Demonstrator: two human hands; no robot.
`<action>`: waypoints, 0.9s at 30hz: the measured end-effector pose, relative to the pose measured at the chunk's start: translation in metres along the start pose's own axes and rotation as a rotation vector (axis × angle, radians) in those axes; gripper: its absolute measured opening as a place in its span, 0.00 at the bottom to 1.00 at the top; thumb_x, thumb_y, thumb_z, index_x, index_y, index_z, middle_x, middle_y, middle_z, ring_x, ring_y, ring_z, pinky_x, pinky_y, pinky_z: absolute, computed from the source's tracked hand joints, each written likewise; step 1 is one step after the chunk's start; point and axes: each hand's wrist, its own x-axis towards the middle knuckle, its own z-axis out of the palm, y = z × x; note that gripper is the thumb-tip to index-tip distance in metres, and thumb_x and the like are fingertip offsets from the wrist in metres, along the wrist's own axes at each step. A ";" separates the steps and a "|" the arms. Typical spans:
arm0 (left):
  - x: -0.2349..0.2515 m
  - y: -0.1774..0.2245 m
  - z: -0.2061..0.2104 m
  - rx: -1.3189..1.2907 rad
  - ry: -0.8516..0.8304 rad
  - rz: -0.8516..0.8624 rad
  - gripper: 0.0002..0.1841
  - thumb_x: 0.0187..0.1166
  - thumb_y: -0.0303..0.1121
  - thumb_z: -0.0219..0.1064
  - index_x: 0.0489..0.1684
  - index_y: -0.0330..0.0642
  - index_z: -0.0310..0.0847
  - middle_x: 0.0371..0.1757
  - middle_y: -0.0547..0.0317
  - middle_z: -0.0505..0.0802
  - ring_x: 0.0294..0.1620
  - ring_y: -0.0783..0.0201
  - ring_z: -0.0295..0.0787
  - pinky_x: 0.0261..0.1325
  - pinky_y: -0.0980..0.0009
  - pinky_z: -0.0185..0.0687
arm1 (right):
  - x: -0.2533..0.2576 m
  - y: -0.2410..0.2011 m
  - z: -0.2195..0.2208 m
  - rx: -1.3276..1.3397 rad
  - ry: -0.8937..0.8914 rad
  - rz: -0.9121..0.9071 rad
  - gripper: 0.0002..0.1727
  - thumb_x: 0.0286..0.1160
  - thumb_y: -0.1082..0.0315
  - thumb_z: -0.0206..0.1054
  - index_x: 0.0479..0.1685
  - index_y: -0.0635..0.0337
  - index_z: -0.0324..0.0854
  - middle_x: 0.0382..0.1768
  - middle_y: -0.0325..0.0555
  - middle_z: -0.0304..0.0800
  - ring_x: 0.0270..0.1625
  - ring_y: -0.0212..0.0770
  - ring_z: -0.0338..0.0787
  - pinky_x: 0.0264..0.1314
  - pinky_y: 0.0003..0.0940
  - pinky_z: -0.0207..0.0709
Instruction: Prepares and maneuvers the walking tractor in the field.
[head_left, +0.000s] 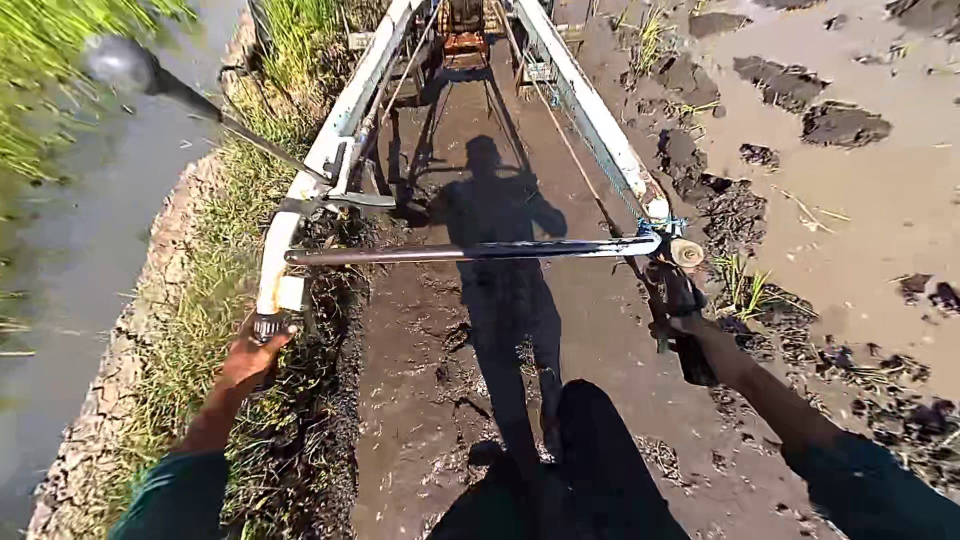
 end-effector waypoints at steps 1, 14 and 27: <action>0.013 0.011 0.005 -0.041 -0.007 -0.025 0.30 0.86 0.41 0.66 0.83 0.37 0.65 0.67 0.37 0.84 0.60 0.53 0.84 0.66 0.50 0.78 | 0.012 -0.015 -0.006 -0.034 0.022 0.025 0.24 0.85 0.58 0.49 0.71 0.65 0.69 0.51 0.46 0.86 0.49 0.36 0.87 0.54 0.38 0.82; 0.240 0.181 0.020 -0.218 -0.360 -0.126 0.12 0.88 0.36 0.47 0.41 0.48 0.78 0.28 0.65 0.89 0.27 0.71 0.87 0.30 0.74 0.84 | 0.213 -0.203 -0.021 -0.111 0.192 0.071 0.14 0.87 0.61 0.54 0.57 0.60 0.77 0.37 0.39 0.85 0.34 0.31 0.85 0.38 0.32 0.81; 0.391 0.366 0.103 -0.238 -0.127 -0.281 0.20 0.82 0.32 0.68 0.67 0.29 0.75 0.48 0.50 0.87 0.43 0.65 0.83 0.51 0.65 0.81 | 0.434 -0.352 -0.054 -0.146 0.167 0.080 0.23 0.87 0.69 0.49 0.75 0.75 0.66 0.57 0.57 0.83 0.51 0.36 0.85 0.58 0.33 0.78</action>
